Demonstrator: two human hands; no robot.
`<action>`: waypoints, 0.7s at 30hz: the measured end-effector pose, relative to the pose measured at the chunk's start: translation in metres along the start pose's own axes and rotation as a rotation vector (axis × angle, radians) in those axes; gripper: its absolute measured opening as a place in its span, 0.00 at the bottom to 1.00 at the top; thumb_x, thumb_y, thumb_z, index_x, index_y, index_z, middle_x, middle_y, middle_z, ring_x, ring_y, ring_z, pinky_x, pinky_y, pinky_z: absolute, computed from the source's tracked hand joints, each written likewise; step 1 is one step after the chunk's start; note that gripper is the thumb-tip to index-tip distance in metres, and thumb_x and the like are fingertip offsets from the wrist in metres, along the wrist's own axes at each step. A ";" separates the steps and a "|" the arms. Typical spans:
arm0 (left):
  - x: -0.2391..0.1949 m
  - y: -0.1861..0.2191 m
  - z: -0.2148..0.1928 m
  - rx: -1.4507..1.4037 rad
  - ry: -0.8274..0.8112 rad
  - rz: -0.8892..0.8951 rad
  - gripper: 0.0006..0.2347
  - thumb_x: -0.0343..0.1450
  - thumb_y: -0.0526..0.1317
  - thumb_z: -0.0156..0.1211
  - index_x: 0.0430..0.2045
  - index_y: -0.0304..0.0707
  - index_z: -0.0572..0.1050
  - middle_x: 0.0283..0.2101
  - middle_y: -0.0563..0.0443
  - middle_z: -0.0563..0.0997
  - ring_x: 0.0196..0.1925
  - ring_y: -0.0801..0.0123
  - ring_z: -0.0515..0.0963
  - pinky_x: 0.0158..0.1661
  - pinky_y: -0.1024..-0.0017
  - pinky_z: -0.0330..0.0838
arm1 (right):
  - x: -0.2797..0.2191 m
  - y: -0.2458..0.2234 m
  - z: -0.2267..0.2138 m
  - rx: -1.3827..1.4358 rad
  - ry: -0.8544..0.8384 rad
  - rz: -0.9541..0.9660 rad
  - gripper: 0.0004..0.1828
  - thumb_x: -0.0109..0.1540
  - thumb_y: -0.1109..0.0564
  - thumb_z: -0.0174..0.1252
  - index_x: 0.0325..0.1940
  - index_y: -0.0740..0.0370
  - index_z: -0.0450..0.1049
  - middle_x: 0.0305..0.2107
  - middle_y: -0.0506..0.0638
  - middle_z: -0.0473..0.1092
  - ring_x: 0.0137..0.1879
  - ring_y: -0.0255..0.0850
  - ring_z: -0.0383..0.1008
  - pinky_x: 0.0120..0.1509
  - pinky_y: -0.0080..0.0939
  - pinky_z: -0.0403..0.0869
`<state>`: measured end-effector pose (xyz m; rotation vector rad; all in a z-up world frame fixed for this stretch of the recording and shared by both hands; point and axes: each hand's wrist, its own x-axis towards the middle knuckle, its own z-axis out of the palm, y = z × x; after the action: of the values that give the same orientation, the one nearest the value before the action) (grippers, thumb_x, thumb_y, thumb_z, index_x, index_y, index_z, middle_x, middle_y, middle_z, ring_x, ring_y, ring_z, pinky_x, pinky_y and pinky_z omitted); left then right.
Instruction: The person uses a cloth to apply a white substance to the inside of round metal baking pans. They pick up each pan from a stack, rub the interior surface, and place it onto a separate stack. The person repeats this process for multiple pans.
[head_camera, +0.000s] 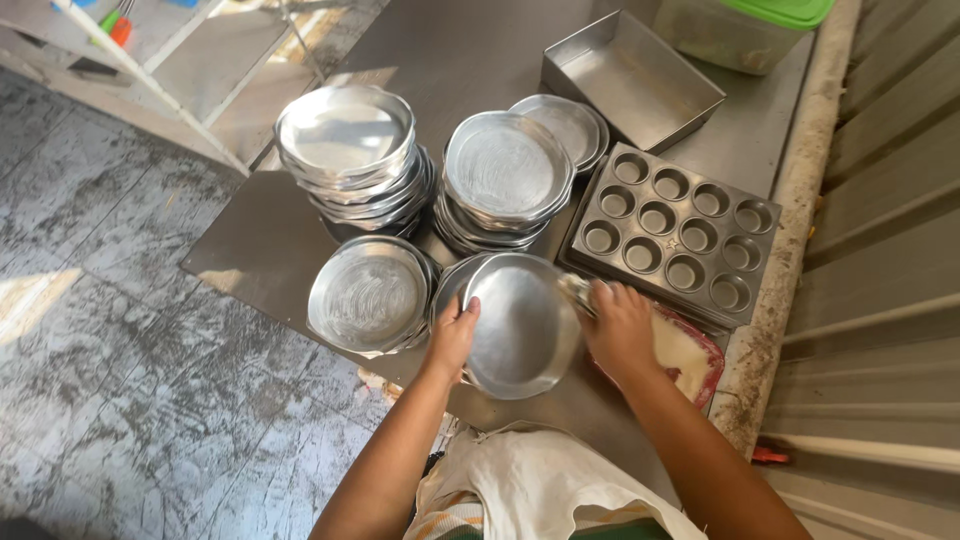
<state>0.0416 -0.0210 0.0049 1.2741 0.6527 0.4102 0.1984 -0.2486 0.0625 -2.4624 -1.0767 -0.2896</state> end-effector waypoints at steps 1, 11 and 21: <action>-0.002 0.001 0.009 -0.147 -0.042 -0.055 0.21 0.77 0.43 0.56 0.64 0.37 0.69 0.53 0.55 0.79 0.56 0.72 0.73 0.59 0.69 0.64 | 0.009 -0.020 -0.001 -0.057 0.010 0.012 0.26 0.57 0.52 0.63 0.58 0.61 0.71 0.43 0.56 0.71 0.53 0.54 0.70 0.57 0.56 0.65; -0.039 0.051 0.007 -0.383 -0.194 0.009 0.21 0.77 0.42 0.52 0.67 0.38 0.65 0.61 0.52 0.75 0.61 0.71 0.71 0.62 0.70 0.64 | 0.027 -0.075 -0.018 0.260 -0.179 0.033 0.20 0.58 0.47 0.68 0.38 0.64 0.69 0.29 0.61 0.75 0.35 0.59 0.78 0.40 0.55 0.76; -0.031 0.090 -0.003 -0.180 -0.285 0.326 0.23 0.79 0.39 0.51 0.71 0.34 0.59 0.64 0.44 0.73 0.64 0.66 0.72 0.65 0.70 0.65 | 0.003 -0.120 0.016 0.367 -0.549 0.035 0.27 0.62 0.38 0.57 0.53 0.61 0.66 0.36 0.65 0.76 0.42 0.62 0.77 0.44 0.59 0.74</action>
<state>0.0225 -0.0153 0.0977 1.2377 0.1618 0.5294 0.1121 -0.1668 0.0855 -2.2631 -1.1624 0.5798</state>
